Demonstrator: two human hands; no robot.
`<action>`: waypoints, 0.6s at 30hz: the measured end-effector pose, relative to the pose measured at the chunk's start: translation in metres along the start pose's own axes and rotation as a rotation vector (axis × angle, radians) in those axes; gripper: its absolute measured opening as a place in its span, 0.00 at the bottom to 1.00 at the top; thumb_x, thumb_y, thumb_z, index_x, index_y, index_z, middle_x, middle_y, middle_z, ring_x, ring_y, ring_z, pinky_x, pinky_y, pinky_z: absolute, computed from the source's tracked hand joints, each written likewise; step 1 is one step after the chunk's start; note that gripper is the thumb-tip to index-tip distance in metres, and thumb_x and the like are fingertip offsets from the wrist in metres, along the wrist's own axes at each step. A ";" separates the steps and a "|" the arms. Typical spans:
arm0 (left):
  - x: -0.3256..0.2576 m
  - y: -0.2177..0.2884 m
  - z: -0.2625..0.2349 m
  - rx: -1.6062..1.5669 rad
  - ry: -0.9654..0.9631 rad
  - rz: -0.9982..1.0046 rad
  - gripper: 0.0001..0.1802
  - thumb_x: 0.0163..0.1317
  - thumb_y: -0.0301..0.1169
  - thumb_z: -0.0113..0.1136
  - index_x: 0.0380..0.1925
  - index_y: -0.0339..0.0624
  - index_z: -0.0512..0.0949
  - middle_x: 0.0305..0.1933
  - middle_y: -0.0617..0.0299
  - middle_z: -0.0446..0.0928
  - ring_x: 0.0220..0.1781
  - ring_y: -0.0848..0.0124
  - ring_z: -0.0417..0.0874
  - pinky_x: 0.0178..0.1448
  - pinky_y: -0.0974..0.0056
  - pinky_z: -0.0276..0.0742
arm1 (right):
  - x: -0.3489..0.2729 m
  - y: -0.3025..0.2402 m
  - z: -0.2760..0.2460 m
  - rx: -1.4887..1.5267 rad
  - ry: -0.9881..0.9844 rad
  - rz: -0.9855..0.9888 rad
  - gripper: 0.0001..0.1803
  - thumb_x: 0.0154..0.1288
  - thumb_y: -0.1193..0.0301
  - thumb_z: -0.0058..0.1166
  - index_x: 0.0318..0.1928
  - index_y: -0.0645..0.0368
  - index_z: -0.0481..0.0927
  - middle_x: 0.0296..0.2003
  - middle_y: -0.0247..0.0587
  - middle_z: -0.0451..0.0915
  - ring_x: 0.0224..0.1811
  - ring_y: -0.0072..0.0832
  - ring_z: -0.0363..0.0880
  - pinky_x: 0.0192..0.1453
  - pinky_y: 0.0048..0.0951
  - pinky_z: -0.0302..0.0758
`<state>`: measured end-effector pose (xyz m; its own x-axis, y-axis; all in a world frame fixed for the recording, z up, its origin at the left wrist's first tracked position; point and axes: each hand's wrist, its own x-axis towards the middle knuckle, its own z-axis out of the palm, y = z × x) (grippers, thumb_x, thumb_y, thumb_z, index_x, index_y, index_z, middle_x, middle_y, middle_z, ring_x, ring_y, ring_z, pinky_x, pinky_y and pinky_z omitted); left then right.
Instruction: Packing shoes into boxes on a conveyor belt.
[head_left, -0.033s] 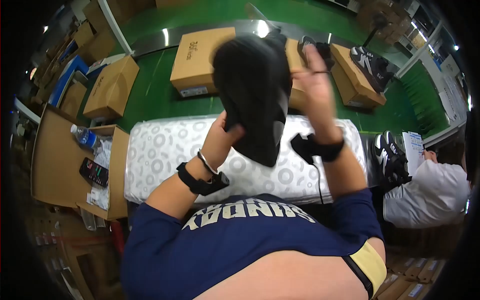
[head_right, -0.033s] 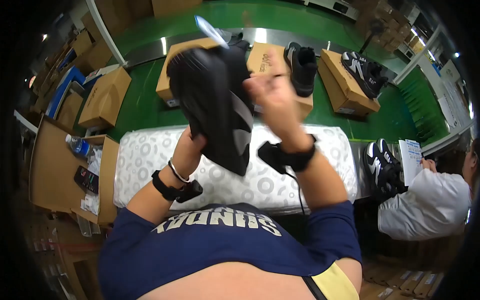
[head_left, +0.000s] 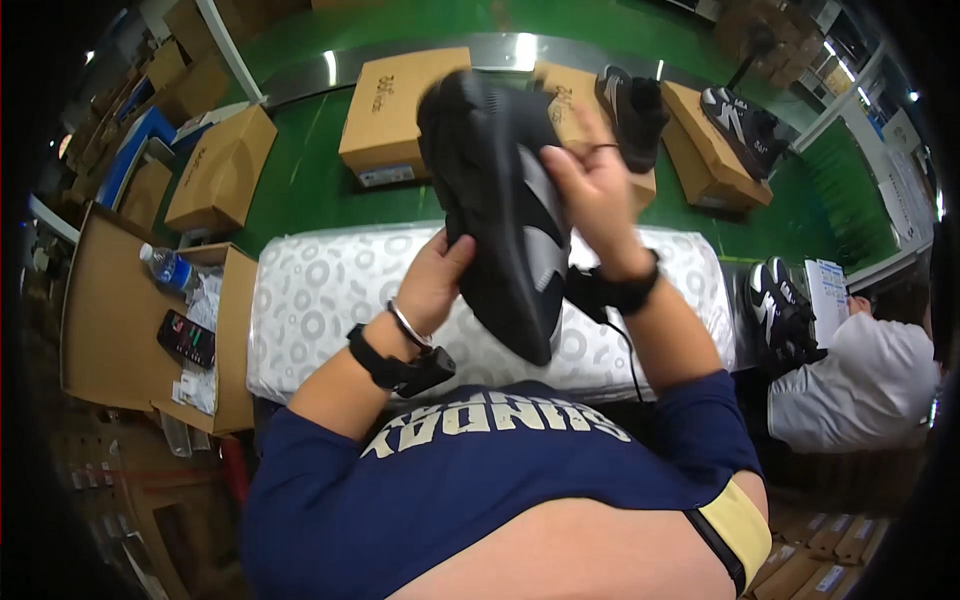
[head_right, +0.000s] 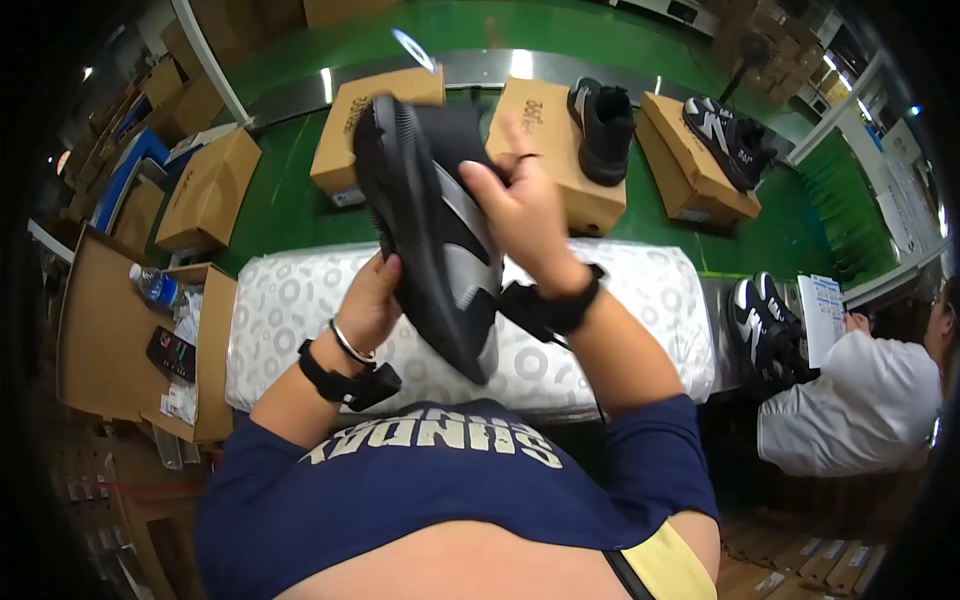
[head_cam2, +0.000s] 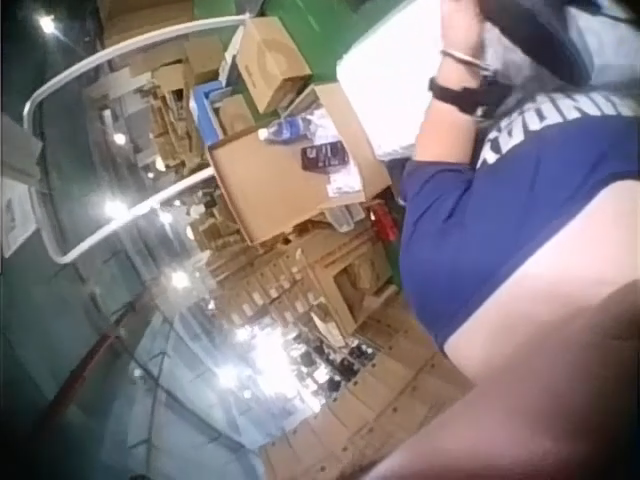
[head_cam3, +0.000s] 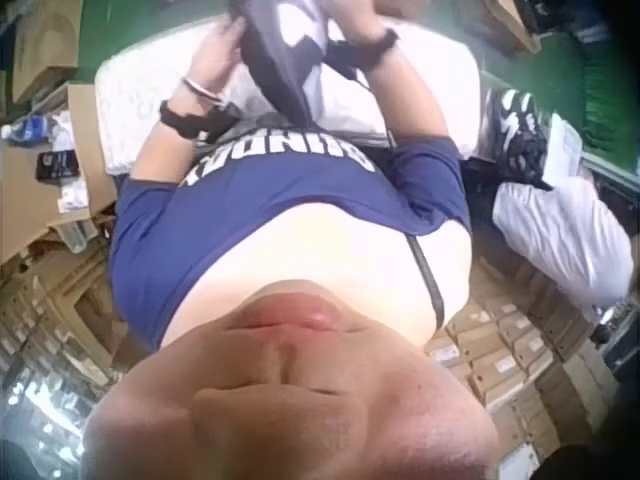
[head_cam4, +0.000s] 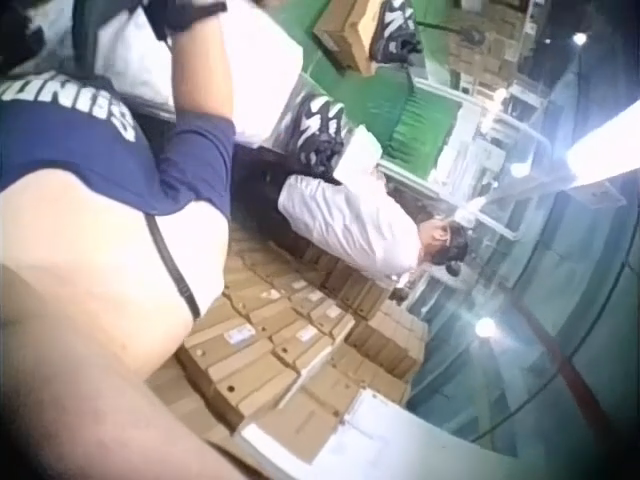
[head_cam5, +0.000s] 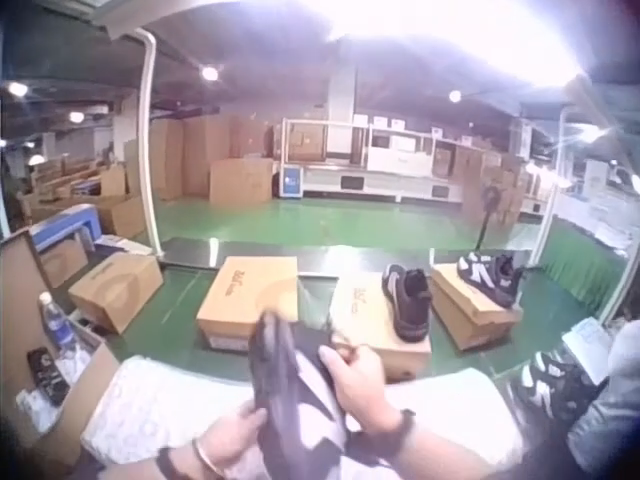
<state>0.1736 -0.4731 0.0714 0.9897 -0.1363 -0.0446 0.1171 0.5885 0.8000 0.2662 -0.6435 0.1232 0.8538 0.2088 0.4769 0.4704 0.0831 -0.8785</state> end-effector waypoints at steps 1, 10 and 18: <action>-0.006 0.005 -0.011 0.264 0.108 -0.110 0.29 0.55 0.38 0.57 0.55 0.38 0.63 0.50 0.59 0.70 0.52 0.69 0.70 0.57 0.64 0.64 | -0.001 0.028 0.012 0.096 0.060 0.140 0.24 0.56 0.72 0.54 0.52 0.68 0.67 0.30 0.34 0.75 0.31 0.18 0.71 0.35 0.17 0.69; -0.136 0.022 -0.227 1.543 1.344 -0.518 0.37 0.52 0.51 0.52 0.57 0.41 0.60 0.62 0.44 0.55 0.63 0.51 0.57 0.62 0.52 0.54 | -0.051 0.123 0.047 -0.160 0.144 0.541 0.15 0.52 0.70 0.56 0.38 0.68 0.78 0.29 0.37 0.78 0.30 0.20 0.73 0.36 0.20 0.69; -0.154 -0.002 -0.215 2.019 1.224 -0.374 0.37 0.54 0.53 0.47 0.57 0.36 0.60 0.63 0.46 0.56 0.66 0.56 0.51 0.63 0.47 0.46 | -0.044 0.122 0.034 -0.120 0.104 0.501 0.18 0.53 0.70 0.56 0.42 0.69 0.76 0.34 0.38 0.78 0.34 0.20 0.74 0.42 0.18 0.69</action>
<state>0.0386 -0.2821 -0.0523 0.6219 0.7695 0.1450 0.7775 -0.6288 0.0023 0.2786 -0.6094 -0.0062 0.9953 0.0962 0.0049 0.0161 -0.1154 -0.9932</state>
